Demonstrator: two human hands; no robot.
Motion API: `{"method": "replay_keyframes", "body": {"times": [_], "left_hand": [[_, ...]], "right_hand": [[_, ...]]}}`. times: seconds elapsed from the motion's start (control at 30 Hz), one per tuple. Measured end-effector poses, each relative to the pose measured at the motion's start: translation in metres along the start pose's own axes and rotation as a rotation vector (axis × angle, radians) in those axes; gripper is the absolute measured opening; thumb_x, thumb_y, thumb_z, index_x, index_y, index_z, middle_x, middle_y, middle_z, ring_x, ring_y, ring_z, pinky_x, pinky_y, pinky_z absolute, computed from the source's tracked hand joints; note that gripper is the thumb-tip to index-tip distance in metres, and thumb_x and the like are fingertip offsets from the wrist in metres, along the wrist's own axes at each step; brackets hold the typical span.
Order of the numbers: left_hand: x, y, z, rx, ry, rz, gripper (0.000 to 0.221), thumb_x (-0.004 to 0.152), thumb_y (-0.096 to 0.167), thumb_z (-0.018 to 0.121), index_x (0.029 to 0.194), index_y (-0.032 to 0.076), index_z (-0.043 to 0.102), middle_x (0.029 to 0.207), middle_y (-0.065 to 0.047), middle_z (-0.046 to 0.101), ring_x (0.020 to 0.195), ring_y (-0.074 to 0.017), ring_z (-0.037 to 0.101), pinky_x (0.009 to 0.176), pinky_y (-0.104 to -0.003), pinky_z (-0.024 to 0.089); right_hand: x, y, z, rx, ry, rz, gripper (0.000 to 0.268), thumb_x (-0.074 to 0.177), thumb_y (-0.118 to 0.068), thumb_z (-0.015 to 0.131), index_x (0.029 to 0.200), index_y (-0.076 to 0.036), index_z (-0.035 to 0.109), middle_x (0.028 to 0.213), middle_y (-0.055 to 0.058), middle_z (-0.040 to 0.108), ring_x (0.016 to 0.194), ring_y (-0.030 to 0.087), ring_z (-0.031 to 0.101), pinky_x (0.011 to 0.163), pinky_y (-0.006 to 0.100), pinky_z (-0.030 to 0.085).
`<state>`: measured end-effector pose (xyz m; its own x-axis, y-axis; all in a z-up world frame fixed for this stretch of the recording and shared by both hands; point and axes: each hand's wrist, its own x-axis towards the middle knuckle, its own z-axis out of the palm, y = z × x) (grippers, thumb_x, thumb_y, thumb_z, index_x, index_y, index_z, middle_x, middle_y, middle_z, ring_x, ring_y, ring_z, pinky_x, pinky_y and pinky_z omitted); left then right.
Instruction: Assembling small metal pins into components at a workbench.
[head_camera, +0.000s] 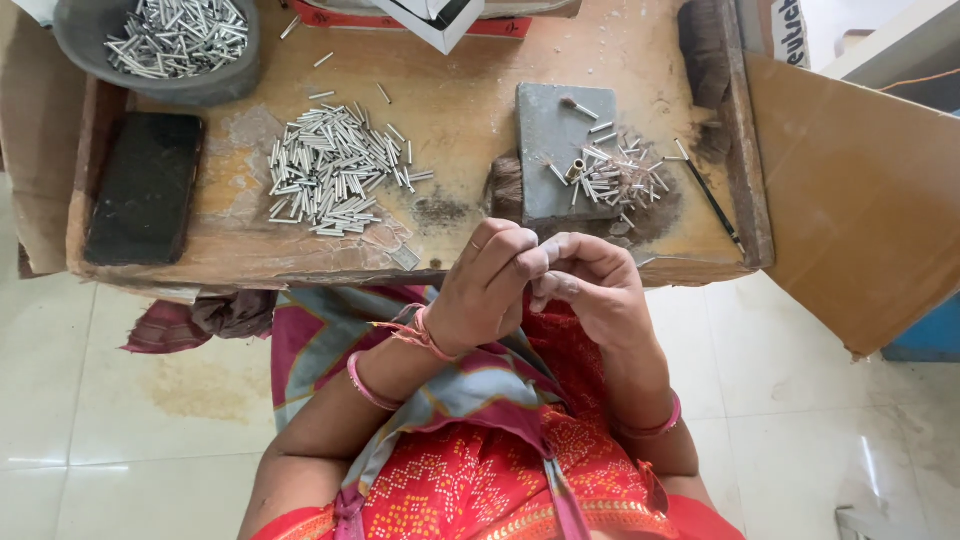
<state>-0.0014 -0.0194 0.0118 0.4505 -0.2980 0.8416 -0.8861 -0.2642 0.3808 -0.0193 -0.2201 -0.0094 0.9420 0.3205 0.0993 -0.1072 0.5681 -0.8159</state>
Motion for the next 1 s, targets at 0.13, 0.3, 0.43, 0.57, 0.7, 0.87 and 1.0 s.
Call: {"method": "replay_keyframes", "body": {"times": [0.13, 0.3, 0.43, 0.57, 0.7, 0.87, 1.0], "left_hand": [[0.005, 0.0, -0.003, -0.1, 0.032, -0.042, 0.031, 0.081, -0.007, 0.068, 0.11, 0.005, 0.064, 0.109, -0.012, 0.059, 0.102, -0.033, 0.06, 0.092, -0.042, 0.052], [-0.019, -0.011, 0.018, -0.607, 0.157, -0.438, 0.022, 0.088, -0.013, 0.071, 0.104, 0.003, 0.069, 0.107, -0.008, 0.064, 0.096, -0.0186, 0.065, 0.084, -0.03, 0.054], [-0.022, -0.011, 0.025, -1.072, 0.192, -0.702, 0.019, 0.092, -0.017, 0.07, 0.098, 0.0, 0.064, 0.109, -0.009, 0.068, 0.097, -0.0118, 0.066, 0.085, -0.026, 0.056], [-0.024, -0.008, 0.029, -1.117, 0.187, -0.707, 0.019, 0.091, -0.017, 0.07, 0.096, 0.0, 0.063, 0.108, -0.011, 0.069, 0.095, -0.0129, 0.067, 0.085, -0.028, 0.059], [-0.024, -0.008, 0.029, -1.127, 0.186, -0.674, 0.019, 0.091, -0.017, 0.071, 0.096, -0.001, 0.063, 0.108, -0.011, 0.069, 0.096, -0.0134, 0.067, 0.085, -0.029, 0.059], [-0.026, -0.006, 0.028, -1.173, 0.183, -0.709, 0.018, 0.091, -0.017, 0.07, 0.094, 0.0, 0.063, 0.107, -0.011, 0.069, 0.092, -0.0138, 0.069, 0.082, -0.029, 0.06], [-0.03, -0.01, 0.03, -1.09, 0.199, -0.693, 0.019, 0.091, -0.018, 0.069, 0.095, -0.001, 0.064, 0.107, -0.011, 0.069, 0.094, -0.0133, 0.067, 0.085, -0.028, 0.057]], "right_hand": [[0.004, 0.0, 0.0, -0.063, -0.026, -0.149, 0.017, 0.092, 0.015, 0.064, 0.107, 0.009, 0.067, 0.108, 0.018, 0.065, 0.083, 0.023, 0.069, 0.073, 0.034, 0.06], [0.007, 0.003, -0.003, -0.009, -0.013, -0.284, 0.018, 0.091, 0.016, 0.055, 0.104, 0.011, 0.067, 0.102, 0.019, 0.063, 0.08, 0.022, 0.066, 0.067, 0.033, 0.058], [0.006, 0.013, -0.005, 0.073, 0.009, -0.303, 0.019, 0.09, 0.016, 0.053, 0.101, 0.01, 0.066, 0.1, 0.019, 0.061, 0.078, 0.021, 0.065, 0.064, 0.032, 0.056], [0.003, 0.016, -0.003, 0.093, 0.035, -0.284, 0.016, 0.091, 0.014, 0.053, 0.1, 0.009, 0.066, 0.101, 0.018, 0.061, 0.078, 0.02, 0.065, 0.062, 0.031, 0.056], [0.003, 0.017, 0.0, 0.094, 0.035, -0.306, 0.015, 0.092, 0.012, 0.054, 0.101, 0.009, 0.066, 0.102, 0.017, 0.06, 0.079, 0.018, 0.064, 0.061, 0.031, 0.056], [-0.002, 0.017, 0.012, -0.024, 0.093, -0.36, 0.014, 0.092, 0.013, 0.056, 0.101, 0.009, 0.066, 0.103, 0.016, 0.061, 0.078, 0.016, 0.064, 0.062, 0.03, 0.056], [-0.006, 0.003, 0.025, -0.566, 0.152, -0.523, 0.014, 0.089, 0.017, 0.06, 0.1, 0.01, 0.065, 0.105, 0.015, 0.062, 0.08, 0.014, 0.067, 0.068, 0.028, 0.059]]}}
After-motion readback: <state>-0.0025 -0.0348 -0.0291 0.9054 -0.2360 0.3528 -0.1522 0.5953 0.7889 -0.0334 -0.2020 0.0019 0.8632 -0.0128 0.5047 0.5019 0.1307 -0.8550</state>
